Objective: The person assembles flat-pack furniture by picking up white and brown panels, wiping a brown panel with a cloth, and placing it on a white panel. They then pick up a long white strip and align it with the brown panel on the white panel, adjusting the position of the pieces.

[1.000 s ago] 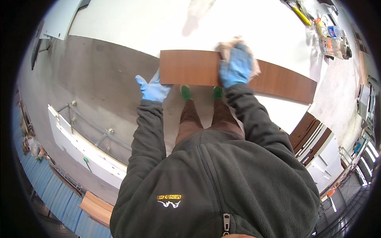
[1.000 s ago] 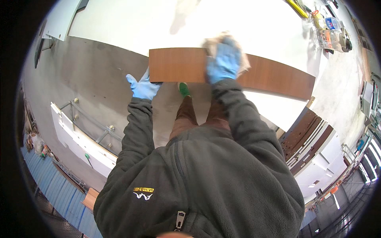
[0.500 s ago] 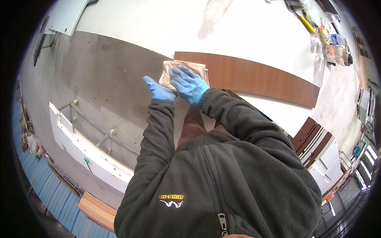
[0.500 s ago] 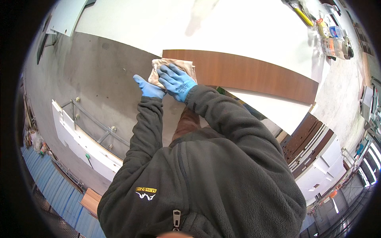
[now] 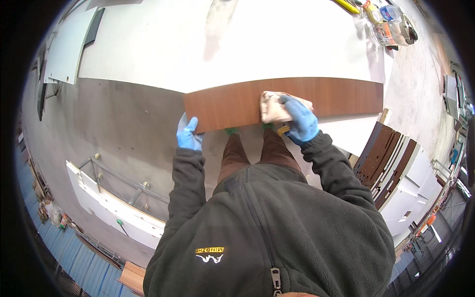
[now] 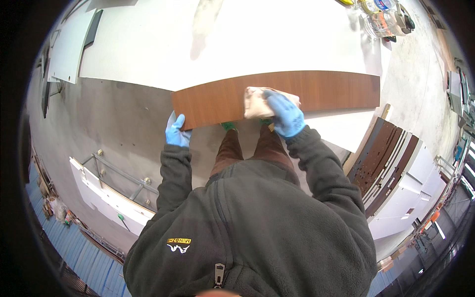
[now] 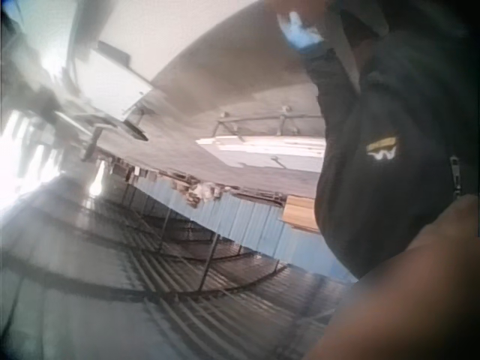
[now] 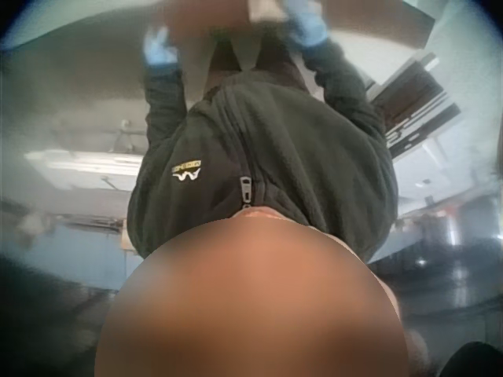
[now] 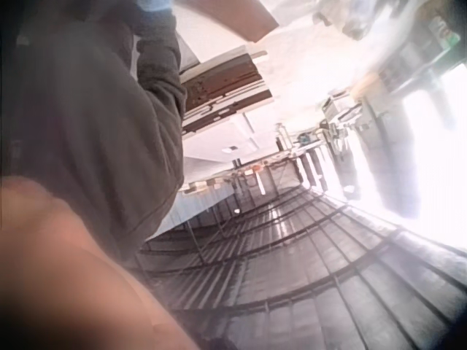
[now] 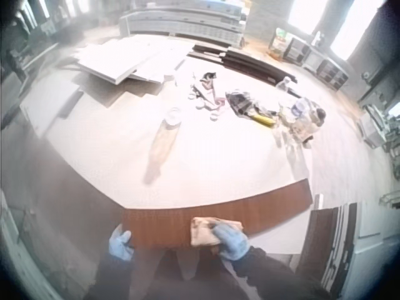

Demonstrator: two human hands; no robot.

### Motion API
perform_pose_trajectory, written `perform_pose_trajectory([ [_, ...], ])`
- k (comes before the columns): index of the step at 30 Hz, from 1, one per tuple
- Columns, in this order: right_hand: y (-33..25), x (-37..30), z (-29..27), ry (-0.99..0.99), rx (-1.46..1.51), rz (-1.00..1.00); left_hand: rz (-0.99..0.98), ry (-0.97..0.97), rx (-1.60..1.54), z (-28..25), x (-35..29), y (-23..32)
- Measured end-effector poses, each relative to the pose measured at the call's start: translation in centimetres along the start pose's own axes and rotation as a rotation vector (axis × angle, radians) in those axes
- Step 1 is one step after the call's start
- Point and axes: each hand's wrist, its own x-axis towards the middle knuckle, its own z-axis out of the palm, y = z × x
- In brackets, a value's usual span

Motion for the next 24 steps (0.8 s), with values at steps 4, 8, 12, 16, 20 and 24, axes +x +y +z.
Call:
perform_pose_trajectory([
  [4, -1.8, -3.8, -3.7, 0.615, 0.686, 0.708, -0.013, -0.010, 0.096, 1.9, -6.4, 1.5],
  [8, -0.3, -5.3, -8.3, 0.791, 0.971, 0.861, -0.107, 0.008, 0.146, 3.7, -11.0, 2.8],
  [12, 0.9, -4.3, -11.9, 0.683, 0.712, 0.744, -0.364, -0.018, 0.126, 3.6, -12.9, 4.9],
  [16, 0.1, -3.3, -15.0, 0.709, 1.296, 0.640, -0.690, 0.091, 0.077, 1.3, -13.0, 5.3],
  [20, 0.9, -3.7, -16.5, 0.667, 0.783, 0.586, -0.955, 0.017, -0.020, -1.8, -11.4, 4.6],
  [24, 2.3, -4.6, -15.0, 0.605, 0.177, 0.489, -1.073, 0.045, 0.176, -4.1, -9.0, 3.9],
])
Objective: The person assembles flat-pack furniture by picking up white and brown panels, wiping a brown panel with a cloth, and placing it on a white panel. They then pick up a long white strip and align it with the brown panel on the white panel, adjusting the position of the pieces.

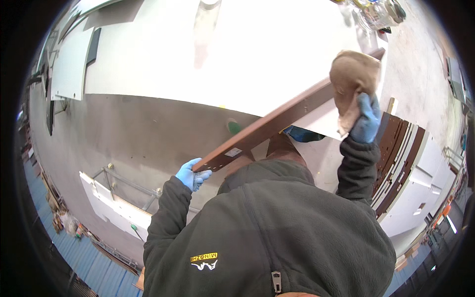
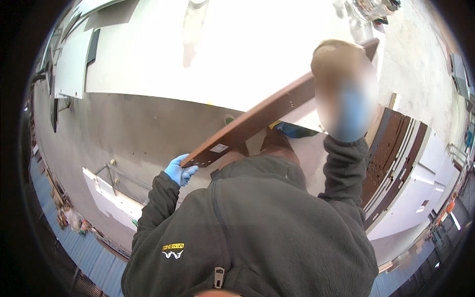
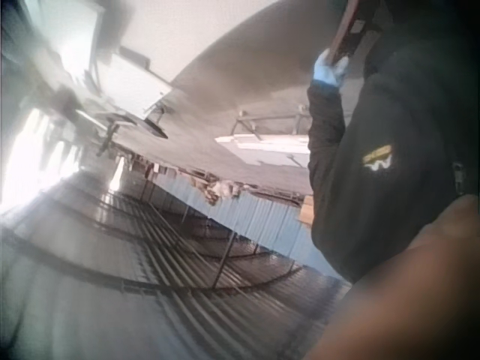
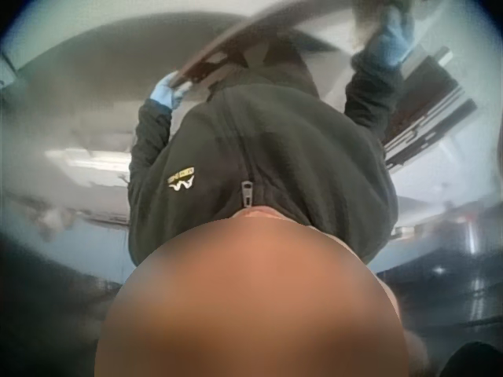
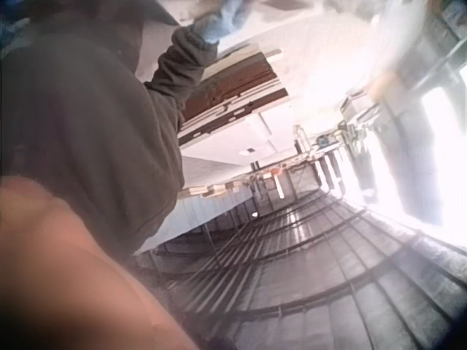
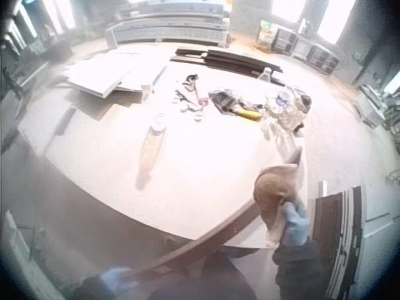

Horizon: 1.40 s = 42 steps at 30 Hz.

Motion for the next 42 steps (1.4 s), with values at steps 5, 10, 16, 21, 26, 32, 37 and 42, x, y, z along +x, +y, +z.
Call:
perform_pose_trajectory([
  [5, 0.4, -2.9, 5.2, -0.060, -0.002, 0.322, 0.014, 0.172, -0.028, -1.0, 2.4, 1.1],
  [10, 0.1, -4.0, 8.8, -0.056, 0.244, 0.157, -0.025, 0.125, 0.038, -1.6, 4.0, 2.4],
  [16, -1.1, -5.5, 13.4, -0.209, -0.015, -0.198, 0.124, 0.137, 0.212, -2.5, 6.0, 2.8],
  [21, -1.5, -9.9, 18.4, -0.572, -0.351, -0.356, 0.191, 0.049, 0.406, -3.3, 6.6, 3.1],
  [26, -0.3, -11.6, 19.1, -0.541, -0.507, -0.532, 0.079, 0.193, 0.592, -4.6, 7.5, 3.6],
  [32, 0.8, -11.1, 20.0, -0.861, -0.504, -0.651, 0.528, 0.327, 0.463, -4.1, 10.2, 0.4],
  [37, 0.9, -8.8, 19.8, -0.965, -0.464, -0.551, 0.777, 0.153, -0.145, -1.8, 12.2, -2.6],
  [42, 5.2, 2.2, 13.5, -0.459, -0.826, -0.498, 0.780, 0.153, -0.100, -2.3, 12.4, -2.4],
])
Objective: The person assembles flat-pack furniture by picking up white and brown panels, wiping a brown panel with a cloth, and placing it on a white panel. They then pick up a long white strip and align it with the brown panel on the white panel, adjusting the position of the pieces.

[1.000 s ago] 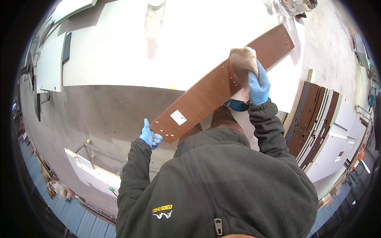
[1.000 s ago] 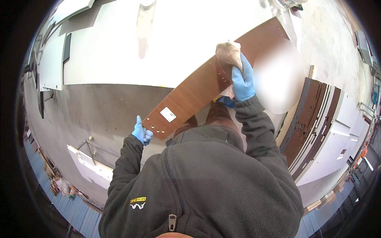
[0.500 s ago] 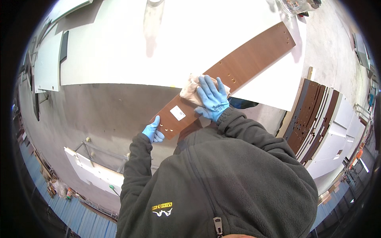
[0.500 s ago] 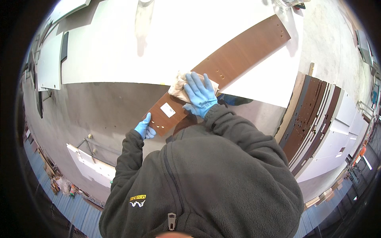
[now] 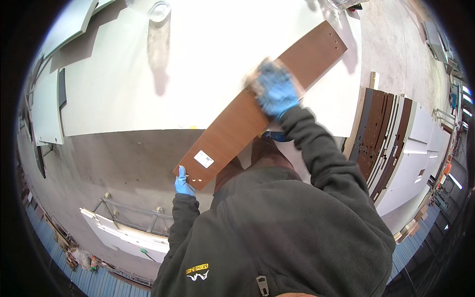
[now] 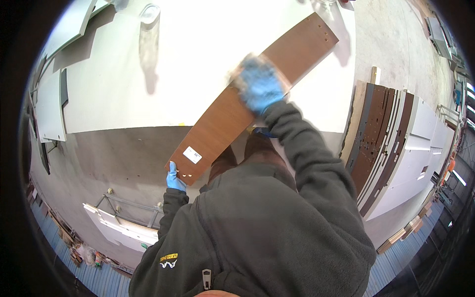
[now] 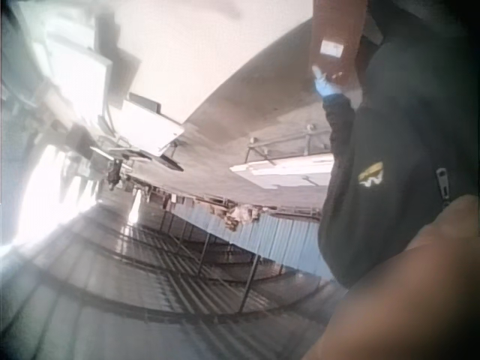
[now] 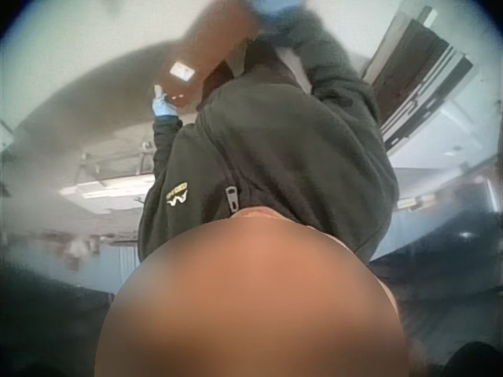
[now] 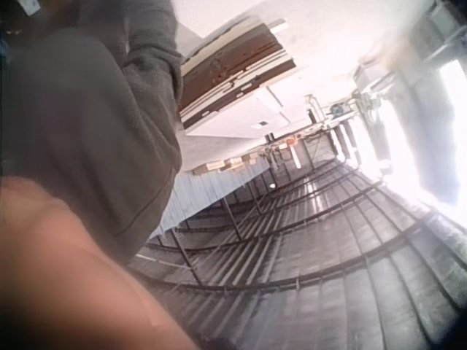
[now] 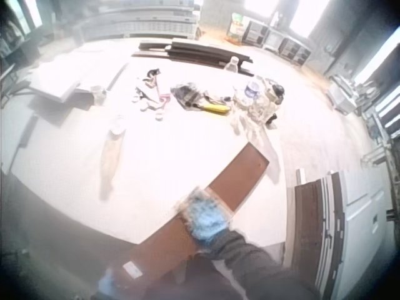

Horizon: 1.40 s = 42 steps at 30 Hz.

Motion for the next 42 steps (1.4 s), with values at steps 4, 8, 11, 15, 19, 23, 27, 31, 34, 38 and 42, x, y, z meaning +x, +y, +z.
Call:
perform_pose_trajectory([
  [4, 18.8, 3.4, -1.3, 0.288, -0.388, 0.157, 0.035, 0.056, 0.034, -0.2, 0.2, -0.4],
  [8, 25.3, 5.3, -0.8, 0.253, -0.371, 0.524, -0.014, 0.055, -0.047, 0.6, -0.1, -0.7],
  [11, 18.9, 3.8, -0.6, 0.001, -0.205, 0.406, -0.067, 0.054, -0.082, 1.0, -0.3, -0.3],
  [15, 12.5, -0.6, -0.9, 0.001, -0.003, 0.061, -0.091, -0.070, -0.076, 0.9, 0.0, -0.1],
  [19, 23.6, 1.0, -1.6, 0.142, -0.123, 0.414, -0.050, 0.018, -0.026, 0.5, 0.2, -0.6],
  [23, 29.9, 2.0, 0.1, 0.182, -0.210, 0.683, -0.054, 0.035, -0.031, 0.3, 0.2, -0.8],
  [27, 19.3, -1.6, 2.8, 0.257, -0.303, 0.413, -0.074, 0.044, -0.051, 0.1, 0.4, -0.8],
  [31, 5.3, -4.1, 3.7, 0.253, 0.253, 0.141, -0.074, -0.010, -0.043, -0.6, 1.2, -0.6],
  [34, 4.6, -3.9, 1.3, 0.079, 0.216, -0.025, -0.043, 0.031, -0.021, -1.2, 1.2, -0.1],
  [38, 21.5, 4.5, -1.0, 0.086, -0.206, 0.433, -0.006, -0.053, -0.011, -0.6, 0.6, 0.2],
  [42, 22.1, 5.5, 1.7, 0.272, -0.388, 0.422, -0.071, 0.018, -0.008, 1.1, 0.0, 0.5],
])
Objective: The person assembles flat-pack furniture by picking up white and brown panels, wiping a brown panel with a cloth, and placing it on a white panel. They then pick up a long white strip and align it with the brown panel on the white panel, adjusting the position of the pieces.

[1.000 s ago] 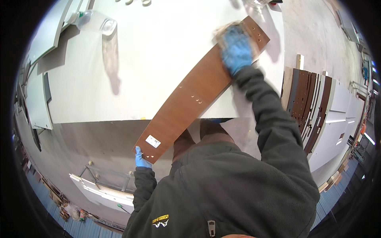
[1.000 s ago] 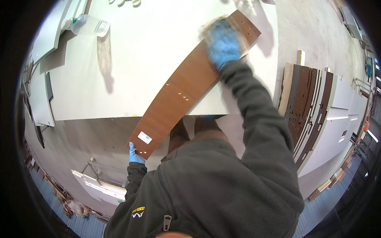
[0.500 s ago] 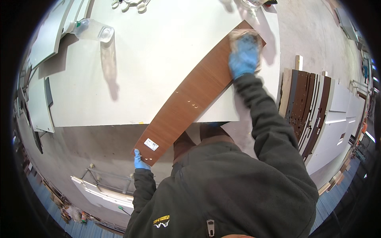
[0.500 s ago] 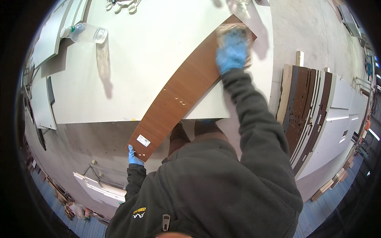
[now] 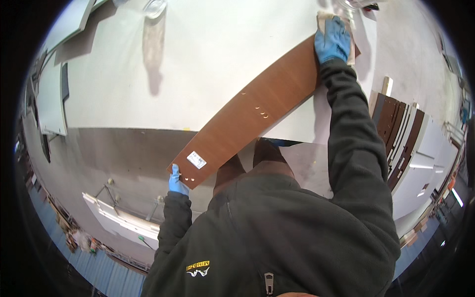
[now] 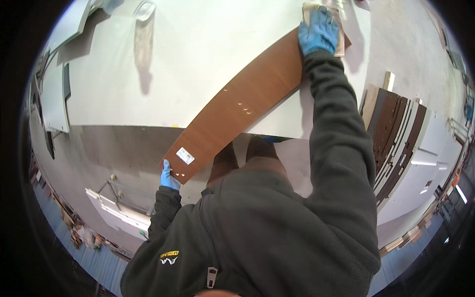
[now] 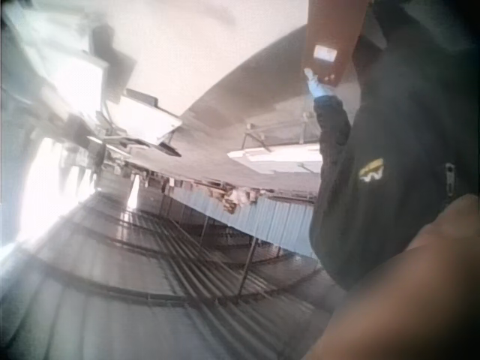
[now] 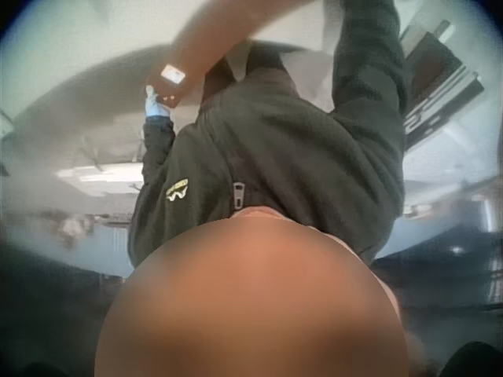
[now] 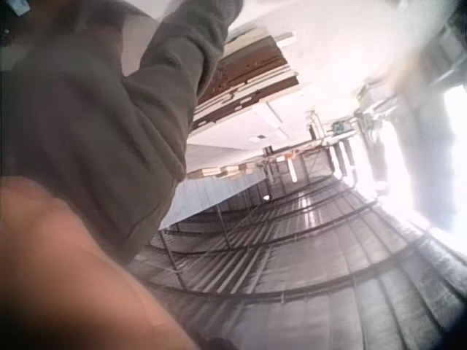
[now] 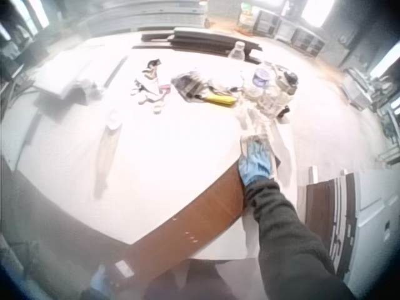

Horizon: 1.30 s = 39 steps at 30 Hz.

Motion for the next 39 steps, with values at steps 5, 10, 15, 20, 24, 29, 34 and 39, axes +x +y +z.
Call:
perform_pose_trajectory([
  [5, -17.8, -13.6, -10.5, -0.157, 0.527, -0.325, -0.088, -0.046, -0.074, 0.6, -0.7, 0.9],
  [10, -34.4, -24.8, -17.1, -0.527, 0.747, -0.834, -0.158, -0.265, -0.242, -0.1, -0.5, 1.2],
  [15, -31.4, -25.8, -14.6, -0.291, 0.732, -0.711, -0.110, -0.226, -0.246, -0.2, 0.0, 1.4],
  [20, -20.0, -19.3, -12.3, -0.129, 0.231, -0.077, -0.125, -0.319, -0.242, 0.1, -1.4, 1.9],
  [24, -26.5, -23.0, -14.0, -0.317, 0.447, -0.298, -0.089, -0.552, -0.134, -0.7, -1.9, 3.0],
  [29, -42.0, -30.3, -18.7, -0.434, 0.829, -0.553, -0.239, -0.501, -0.253, -2.2, -2.5, 3.7],
  [34, -46.1, -36.3, -20.7, -0.278, 1.009, -0.695, -0.183, -0.174, -0.336, -2.7, -2.6, 3.1],
  [39, -43.0, -39.0, -20.2, -0.341, 1.047, -0.764, -0.139, -0.254, -0.347, -3.4, -1.7, 3.2],
])
